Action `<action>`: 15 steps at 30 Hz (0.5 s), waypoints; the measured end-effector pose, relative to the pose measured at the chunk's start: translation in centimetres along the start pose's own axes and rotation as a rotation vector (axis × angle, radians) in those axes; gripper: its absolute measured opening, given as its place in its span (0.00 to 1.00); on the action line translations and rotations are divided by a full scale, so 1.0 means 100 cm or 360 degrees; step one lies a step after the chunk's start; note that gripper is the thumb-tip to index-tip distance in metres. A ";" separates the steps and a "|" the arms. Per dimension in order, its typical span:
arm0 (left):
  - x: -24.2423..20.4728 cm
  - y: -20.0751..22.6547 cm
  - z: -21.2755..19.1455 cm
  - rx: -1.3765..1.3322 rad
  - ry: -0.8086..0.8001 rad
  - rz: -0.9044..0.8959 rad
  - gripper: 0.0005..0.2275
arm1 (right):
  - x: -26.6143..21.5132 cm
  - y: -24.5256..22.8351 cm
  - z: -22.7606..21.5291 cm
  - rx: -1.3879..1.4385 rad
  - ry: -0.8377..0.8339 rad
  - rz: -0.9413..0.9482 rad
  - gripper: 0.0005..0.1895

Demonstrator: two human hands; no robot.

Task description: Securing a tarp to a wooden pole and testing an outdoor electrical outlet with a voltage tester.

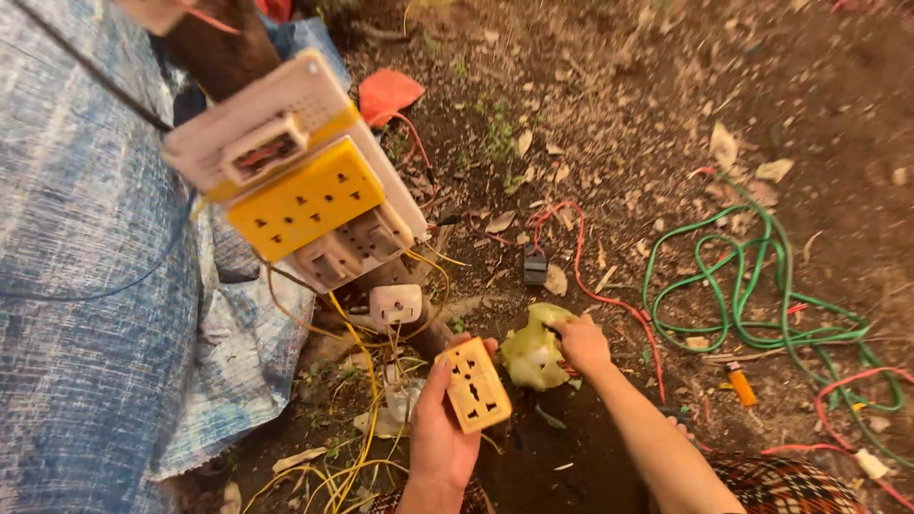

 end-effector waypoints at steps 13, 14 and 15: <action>-0.003 -0.005 0.028 0.0063 -0.0196 0.0245 0.18 | -0.114 -0.075 -0.220 0.0273 -0.0063 0.0032 0.27; -0.001 -0.006 0.028 0.0061 -0.0188 0.0257 0.19 | -0.136 -0.090 -0.232 0.0293 -0.0044 0.0000 0.29; 0.000 -0.009 0.025 0.0060 -0.0172 0.0261 0.20 | -0.158 -0.104 -0.242 0.0316 -0.0036 -0.0029 0.31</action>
Point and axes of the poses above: each hand's wrist, its own x-axis towards the middle knuckle, its own z-axis out of the palm, y = z × x, the point moved 7 cm from there along x, towards the middle knuckle, and after that the axes turned 8 degrees about x, right-handed, at the moved point
